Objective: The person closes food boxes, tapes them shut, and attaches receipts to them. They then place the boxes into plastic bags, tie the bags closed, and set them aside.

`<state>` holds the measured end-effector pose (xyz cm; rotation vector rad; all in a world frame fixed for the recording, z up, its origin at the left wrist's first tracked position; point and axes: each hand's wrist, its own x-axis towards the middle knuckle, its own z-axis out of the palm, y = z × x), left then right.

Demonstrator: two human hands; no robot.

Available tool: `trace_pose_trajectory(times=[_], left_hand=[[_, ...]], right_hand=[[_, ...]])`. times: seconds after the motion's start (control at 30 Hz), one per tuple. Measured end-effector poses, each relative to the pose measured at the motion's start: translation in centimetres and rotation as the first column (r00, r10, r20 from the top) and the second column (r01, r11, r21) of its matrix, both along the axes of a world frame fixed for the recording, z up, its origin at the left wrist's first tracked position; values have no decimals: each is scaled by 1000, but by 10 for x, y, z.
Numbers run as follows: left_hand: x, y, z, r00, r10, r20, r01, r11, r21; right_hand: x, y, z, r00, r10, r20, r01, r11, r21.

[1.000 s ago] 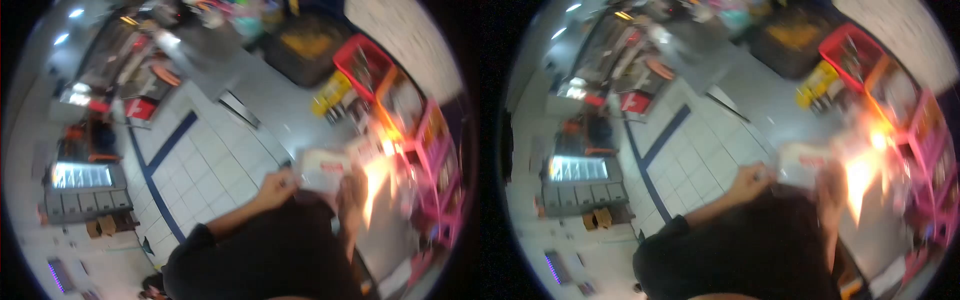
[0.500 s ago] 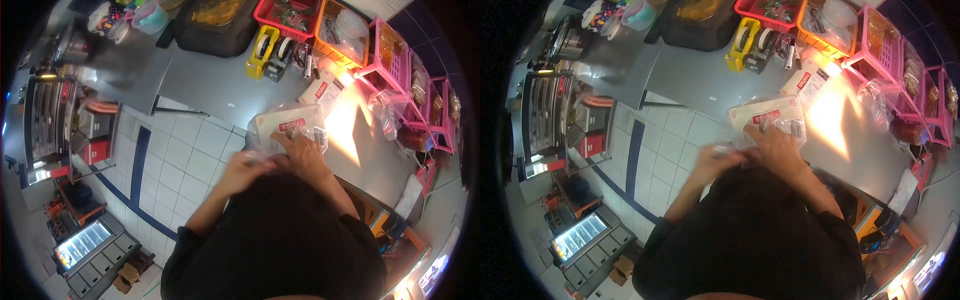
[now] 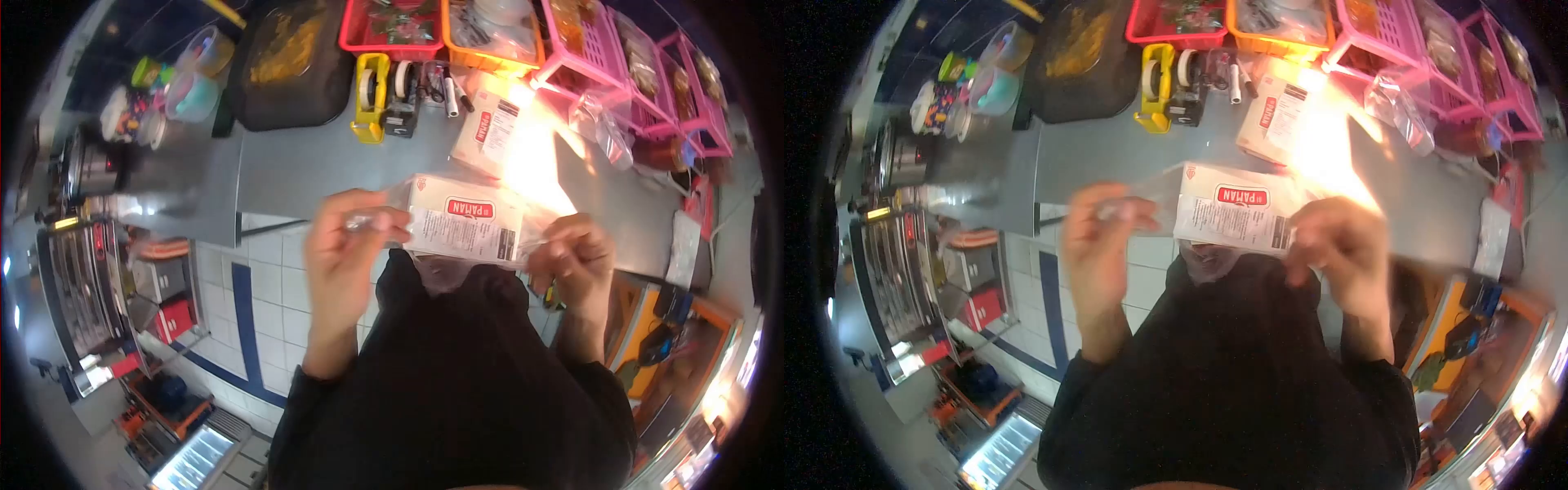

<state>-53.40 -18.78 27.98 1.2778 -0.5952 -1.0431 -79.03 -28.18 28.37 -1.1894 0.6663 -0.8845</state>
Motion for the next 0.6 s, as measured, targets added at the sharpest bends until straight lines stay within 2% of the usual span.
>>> trace_pose_trajectory(times=[0.03, 0.07, 0.1, 0.13, 0.17, 0.2, 0.23, 0.27, 0.3, 0.33, 0.37, 0.4, 0.43, 0.47, 0.5, 0.53, 0.57, 0.6], left_hand=[[-1, 1, 12, 998, 38, 52, -32, 992, -123], [-9, -3, 19, 1000, -15, -5, 15, 1000, 4], [-13, -7, 14, 999, -39, -4, 39, 999, -5], [-15, -10, 8, 983, -172, 58, 170, 984, 44], [-18, -13, 4, 945, -305, 116, 294, 950, 101], [-24, -13, 13, 977, -126, 171, 146, 983, -109], [-24, -14, 12, 974, -157, 161, 173, 981, -90], [-25, -15, 9, 958, -266, 105, 267, 964, 9], [-23, -25, 5, 929, -366, 63, 362, 930, 68], [-19, -31, -6, 915, -393, 91, 364, 901, 236], [-20, -32, -7, 902, -421, 90, 392, 890, 234], [-22, -29, -7, 909, -415, 37, 411, 907, 89], [-25, -22, -7, 909, -416, -32, 414, 909, -45], [-31, -19, -8, 894, -446, -46, 444, 895, -33], [-38, -21, -9, 855, -517, -49, 519, 852, 65], [-42, -26, -11, 804, -593, -50, 592, 790, 159], [-45, -29, -12, 772, -634, -47, 633, 759, 153], [-47, -31, -13, 841, -541, -10, 536, 832, 143]], right_hand=[[-5, 5, 0, 999, -34, -3, 34, 999, 16], [-11, 9, 4, 995, -74, -65, 78, 995, 61], [-14, 8, 5, 987, -113, -114, 123, 989, 80], [-15, 13, 4, 980, -170, -108, 169, 985, -21], [-18, 12, 4, 975, -199, -103, 197, 980, -26], [-22, 11, 3, 956, -287, -54, 287, 958, -3], [-28, 16, 4, 930, -368, -25, 368, 929, 39], [-34, 17, 4, 911, -400, 102, 398, 917, 39], [-39, 16, 3, 904, -415, 106, 415, 910, 21], [-43, 16, 0, 925, -355, 135, 366, 928, -66], [-45, 21, -2, 942, -301, 150, 321, 936, -141], [-38, 22, -1, 938, -346, 10, 341, 917, -206], [-24, 26, 10, 894, -382, -234, 345, 920, -186], [-26, 18, 6, 800, -221, -558, 77, 960, -270], [-13, 15, 4, 722, -100, -685, -39, 982, -185], [-10, 14, -13, 672, -15, -740, -245, 939, -242], [0, 17, -25, 543, -56, -838, -381, 873, -305], [14, 19, -37, 371, -25, -928, -442, 874, -200]])
